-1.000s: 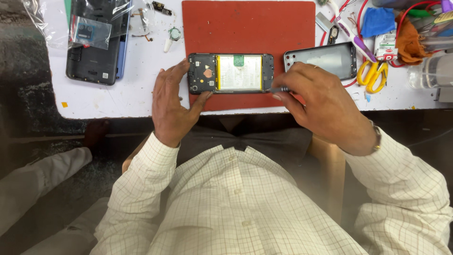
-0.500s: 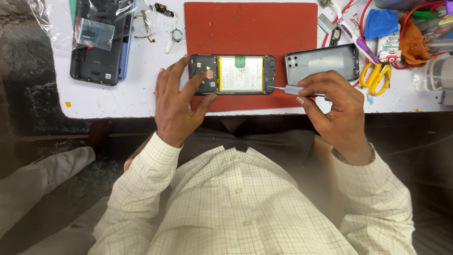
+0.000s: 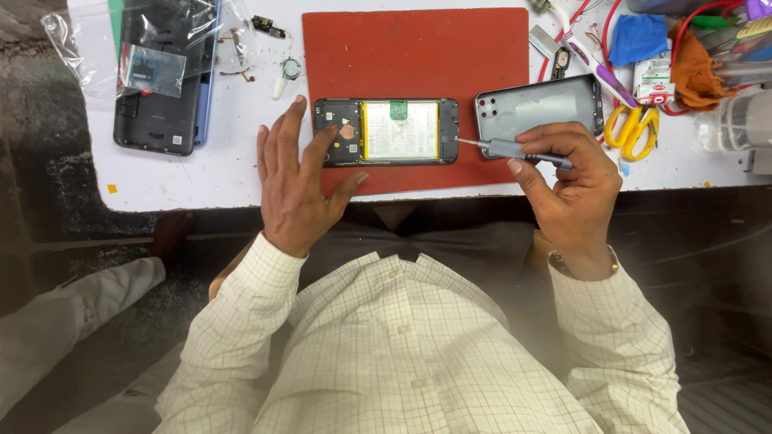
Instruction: The person repairs a smartphone at a workbench. They remove the back cover, unscrew internal screws with a screwdriver, pry at the battery and internal components, handle small parts, and near the end use a plastic spoon-like tool to work around the battery of the opened phone.
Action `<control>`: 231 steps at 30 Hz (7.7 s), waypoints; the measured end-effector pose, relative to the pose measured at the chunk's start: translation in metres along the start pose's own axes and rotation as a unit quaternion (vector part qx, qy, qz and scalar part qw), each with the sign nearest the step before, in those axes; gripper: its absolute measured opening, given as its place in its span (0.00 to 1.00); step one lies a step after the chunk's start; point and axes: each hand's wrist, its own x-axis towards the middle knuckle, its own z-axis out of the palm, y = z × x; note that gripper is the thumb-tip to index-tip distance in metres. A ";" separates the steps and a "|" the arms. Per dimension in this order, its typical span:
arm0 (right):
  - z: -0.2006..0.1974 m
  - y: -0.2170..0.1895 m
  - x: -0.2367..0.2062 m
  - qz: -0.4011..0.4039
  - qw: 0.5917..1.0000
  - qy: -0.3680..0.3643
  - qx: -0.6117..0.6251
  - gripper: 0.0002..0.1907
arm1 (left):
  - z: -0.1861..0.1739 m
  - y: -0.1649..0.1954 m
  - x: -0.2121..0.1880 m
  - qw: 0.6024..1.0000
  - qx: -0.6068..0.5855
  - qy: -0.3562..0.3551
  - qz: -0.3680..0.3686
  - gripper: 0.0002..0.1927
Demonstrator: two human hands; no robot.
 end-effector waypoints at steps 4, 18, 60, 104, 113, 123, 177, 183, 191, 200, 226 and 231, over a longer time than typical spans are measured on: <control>0.004 0.004 0.005 -0.002 1.000 0.012 0.001 0.12 | -0.001 0.012 0.006 1.000 -0.006 -0.014 0.015 0.29; 0.012 0.005 0.047 -0.098 0.984 -0.032 -0.146 0.14 | 0.026 0.032 0.031 0.996 -0.043 -0.050 0.060 0.28; 0.028 -0.055 0.043 -0.127 0.900 -0.168 -0.382 0.20 | 0.056 0.046 0.078 0.976 -0.114 -0.138 0.122 0.48; 0.004 -0.023 0.031 -0.109 0.974 -0.062 -0.189 0.16 | 0.058 0.047 0.078 0.975 -0.092 -0.166 0.116 0.51; -0.002 -0.015 0.025 -0.079 0.986 -0.038 -0.145 0.18 | 0.057 0.047 0.082 0.972 -0.105 -0.186 0.102 0.55; -0.012 0.021 -0.008 0.074 0.941 0.046 0.328 0.26 | 0.055 0.050 0.088 0.969 -0.141 -0.181 0.085 0.46; -0.039 0.086 0.136 -0.051 0.937 -0.064 -0.340 0.16 | 0.060 0.060 0.071 0.988 0.001 -0.053 0.145 0.48; -0.037 0.096 0.134 0.005 0.951 -0.028 -0.309 0.09 | 0.041 0.098 -0.015 0.975 -0.076 -0.057 0.200 0.29; -0.043 0.077 0.085 -0.078 0.990 0.079 -0.087 0.04 | 0.011 0.031 -0.040 0.992 0.050 0.115 -0.018 0.23; 0.017 0.027 0.003 0.108 0.984 0.086 0.115 0.10 | 0.009 0.052 -0.011 0.990 -0.108 0.009 0.090 0.15; 0.055 0.050 0.000 -0.159 0.974 0.031 -0.159 0.10 | 0.076 0.038 0.083 0.978 -0.118 -0.032 0.169 0.19; 0.056 0.051 0.001 -0.162 0.973 0.036 -0.161 0.09 | 0.077 0.037 0.084 0.978 -0.117 -0.029 0.168 0.19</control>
